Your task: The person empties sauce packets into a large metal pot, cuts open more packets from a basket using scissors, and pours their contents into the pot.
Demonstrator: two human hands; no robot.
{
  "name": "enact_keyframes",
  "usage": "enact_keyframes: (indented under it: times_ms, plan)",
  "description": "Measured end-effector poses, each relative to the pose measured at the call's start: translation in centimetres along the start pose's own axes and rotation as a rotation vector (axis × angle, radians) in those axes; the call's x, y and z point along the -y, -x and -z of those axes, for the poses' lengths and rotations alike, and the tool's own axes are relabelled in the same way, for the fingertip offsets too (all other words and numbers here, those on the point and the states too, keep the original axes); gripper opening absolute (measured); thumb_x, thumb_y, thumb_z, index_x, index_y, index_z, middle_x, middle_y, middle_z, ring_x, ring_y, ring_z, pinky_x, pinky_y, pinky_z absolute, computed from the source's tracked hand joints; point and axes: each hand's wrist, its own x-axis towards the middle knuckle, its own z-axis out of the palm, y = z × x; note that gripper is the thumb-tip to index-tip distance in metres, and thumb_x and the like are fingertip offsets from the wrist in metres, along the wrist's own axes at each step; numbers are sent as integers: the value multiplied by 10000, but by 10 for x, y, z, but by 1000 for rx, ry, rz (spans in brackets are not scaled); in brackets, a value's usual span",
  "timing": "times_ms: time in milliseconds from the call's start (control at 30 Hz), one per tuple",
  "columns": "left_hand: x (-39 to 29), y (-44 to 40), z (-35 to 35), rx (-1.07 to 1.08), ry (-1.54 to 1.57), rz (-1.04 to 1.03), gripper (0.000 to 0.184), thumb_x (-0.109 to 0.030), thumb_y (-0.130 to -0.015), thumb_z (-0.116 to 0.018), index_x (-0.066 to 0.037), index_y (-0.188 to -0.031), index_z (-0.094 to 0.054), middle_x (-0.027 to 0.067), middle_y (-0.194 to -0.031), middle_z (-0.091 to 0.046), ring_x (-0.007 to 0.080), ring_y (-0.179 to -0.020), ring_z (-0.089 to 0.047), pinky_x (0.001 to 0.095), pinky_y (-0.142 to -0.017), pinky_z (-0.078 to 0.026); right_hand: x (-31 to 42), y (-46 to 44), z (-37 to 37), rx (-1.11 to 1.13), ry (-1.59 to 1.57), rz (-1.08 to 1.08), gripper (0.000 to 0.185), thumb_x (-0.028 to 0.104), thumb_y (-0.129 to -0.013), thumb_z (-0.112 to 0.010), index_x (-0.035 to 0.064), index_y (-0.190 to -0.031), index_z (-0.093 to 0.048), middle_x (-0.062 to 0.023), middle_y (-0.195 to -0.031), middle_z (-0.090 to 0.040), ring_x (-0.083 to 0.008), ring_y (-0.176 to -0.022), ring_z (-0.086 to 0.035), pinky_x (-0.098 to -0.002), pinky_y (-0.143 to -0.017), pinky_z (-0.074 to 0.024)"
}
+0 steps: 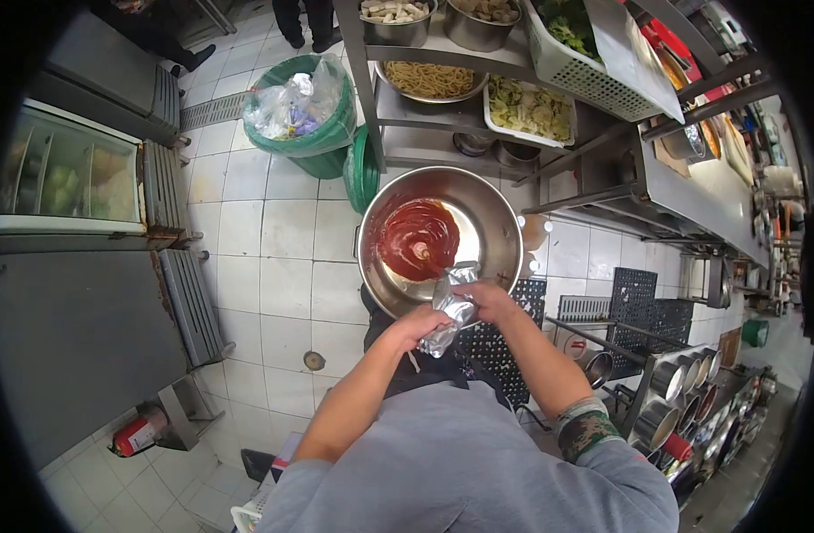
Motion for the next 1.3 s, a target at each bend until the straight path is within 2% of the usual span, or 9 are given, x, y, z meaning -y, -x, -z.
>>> enact_keyframes:
  times_ms: [267,433,500,600,700,867,933,1000,1300]
  plan:
    - [-22,19,-12,173,324,143,471,-322,-936,-603,-34,-1292,-491,136,-1101,-648,255,-876,-682,388,-731,-587,0,-5,-8,-203,158,147,137,40,-804,-694,-45,-907,-665,-144,-827,-671,-275,-673,-656,-435,-615,-547]
    - [-11,4,-11,188,253,75,392,-37,-867,-608,30,-1244,-527,186,-1082,-664,265,-932,-683,362,-807,-570,3,-7,7,-179,286,274,250,27,-796,-685,-98,-1007,-638,-144,-888,-676,-252,-808,-662,-381,-700,-549]
    - [-31,26,-26,91,137,39,356,-5,-865,-561,22,-1220,-560,169,-1053,-680,259,-931,-684,360,-837,-557,-3,-24,32,81,-102,195,347,49,-810,-702,-55,-1127,-608,-158,-1062,-662,-259,-915,-663,-427,-784,-553]
    - [-38,35,-13,96,-93,25,333,-3,-818,-583,55,-1146,-584,169,-996,-682,246,-881,-687,338,-781,-561,17,16,47,444,-119,99,520,497,-951,-518,157,-1343,-498,-71,-1250,-615,-264,-1175,-565,-520,-993,-424]
    - [-33,22,-2,70,-317,41,410,-66,-822,-590,16,-1223,-570,165,-1026,-694,238,-903,-674,338,-793,-530,22,35,37,539,-187,11,696,706,-886,-391,171,-1311,-522,-88,-1275,-597,-289,-1203,-540,-549,-1027,-384]
    - [-9,3,7,-117,-794,-160,374,-119,-755,-612,8,-1106,-634,140,-985,-701,268,-897,-668,393,-797,-503,-15,15,2,141,78,95,566,371,-781,-796,-26,-1135,-603,-122,-962,-684,-217,-808,-678,-402,-689,-571]
    - [-9,-5,0,-113,-976,-145,385,-191,-734,-618,10,-1061,-652,195,-988,-695,299,-916,-668,395,-806,-503,-13,21,-17,-58,405,98,499,332,-793,-785,-25,-1109,-637,-131,-1098,-653,-194,-925,-646,-366,-788,-532]
    - [-7,-16,1,-141,-1081,-97,353,-205,-724,-598,24,-985,-661,247,-989,-675,345,-927,-667,410,-794,-504,-25,-2,-15,-38,142,110,353,194,-789,-782,-38,-1029,-668,-110,-910,-684,-186,-755,-642,-351,-666,-515]
    - [-36,39,-11,320,406,170,586,-485,-958,-456,-56,-1358,-471,212,-1310,-554,407,-1234,-513,624,-1021,-369,-5,-1,-26,-129,310,290,293,200,-891,-649,-55,-1036,-642,-138,-879,-670,-198,-721,-629,-365,-613,-507]
